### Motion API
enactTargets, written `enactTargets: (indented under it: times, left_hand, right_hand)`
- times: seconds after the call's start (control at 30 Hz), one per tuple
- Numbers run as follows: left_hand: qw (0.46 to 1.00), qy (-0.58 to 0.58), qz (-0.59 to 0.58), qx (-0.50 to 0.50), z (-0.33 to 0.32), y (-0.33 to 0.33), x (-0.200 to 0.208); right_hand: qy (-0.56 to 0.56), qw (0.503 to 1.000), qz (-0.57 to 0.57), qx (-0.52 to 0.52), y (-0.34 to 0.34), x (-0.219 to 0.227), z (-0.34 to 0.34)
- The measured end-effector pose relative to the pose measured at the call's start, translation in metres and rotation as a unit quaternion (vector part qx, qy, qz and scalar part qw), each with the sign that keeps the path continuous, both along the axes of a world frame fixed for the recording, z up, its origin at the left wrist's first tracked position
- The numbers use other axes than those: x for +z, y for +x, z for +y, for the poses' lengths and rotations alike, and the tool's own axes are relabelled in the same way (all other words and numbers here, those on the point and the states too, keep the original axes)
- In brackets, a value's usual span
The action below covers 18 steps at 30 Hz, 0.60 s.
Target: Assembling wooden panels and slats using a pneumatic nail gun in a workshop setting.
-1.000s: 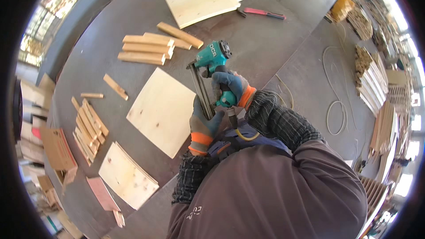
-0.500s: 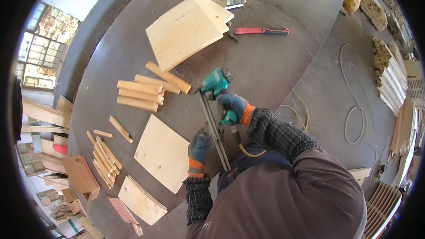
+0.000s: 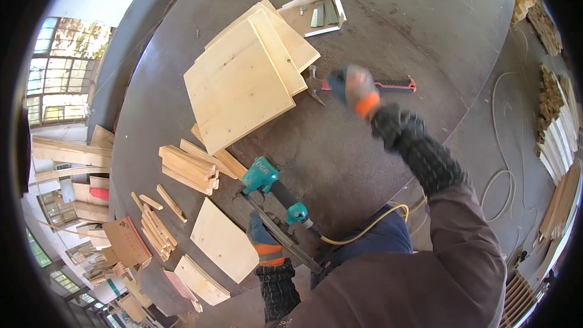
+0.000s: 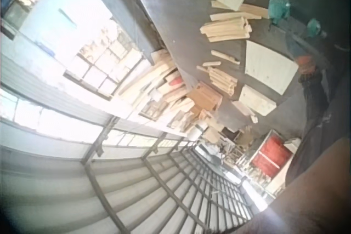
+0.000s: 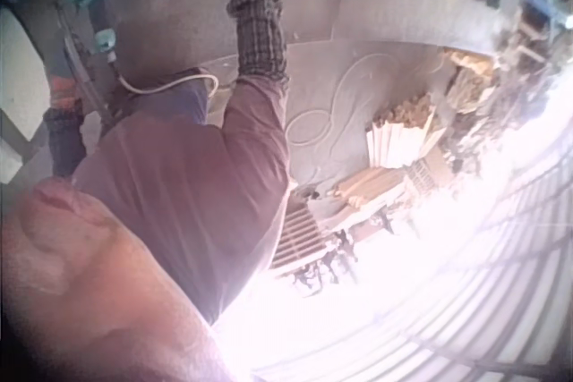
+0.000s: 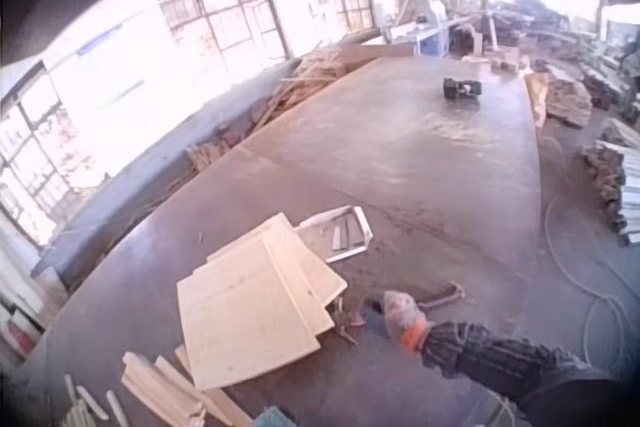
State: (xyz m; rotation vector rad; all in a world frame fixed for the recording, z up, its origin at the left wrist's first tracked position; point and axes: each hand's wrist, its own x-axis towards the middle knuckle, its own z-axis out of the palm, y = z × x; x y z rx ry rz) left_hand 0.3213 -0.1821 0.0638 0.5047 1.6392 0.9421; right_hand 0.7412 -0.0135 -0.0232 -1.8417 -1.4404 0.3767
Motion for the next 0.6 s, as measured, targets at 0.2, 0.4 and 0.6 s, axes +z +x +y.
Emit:
enactTargets:
  times: [0.2,0.4,0.6]
  left_hand:
    - [0.986,0.027,0.101,0.133,0.009,-0.004,-0.013]
    - [0.984,-0.014,0.017,0.174,-0.004,0.006,0.000]
    - [0.929,0.110,0.244,-0.256,-0.017,-0.026,-0.005]
  right_hand:
    - [-0.185,0.971,-0.095,-0.118,0.066,-0.008,0.183]
    - [-0.228,0.957,-0.113,-0.139,0.087,-0.057,0.249]
    - [-0.281,0.949,-0.098,-0.103,0.107,-0.057,0.257]
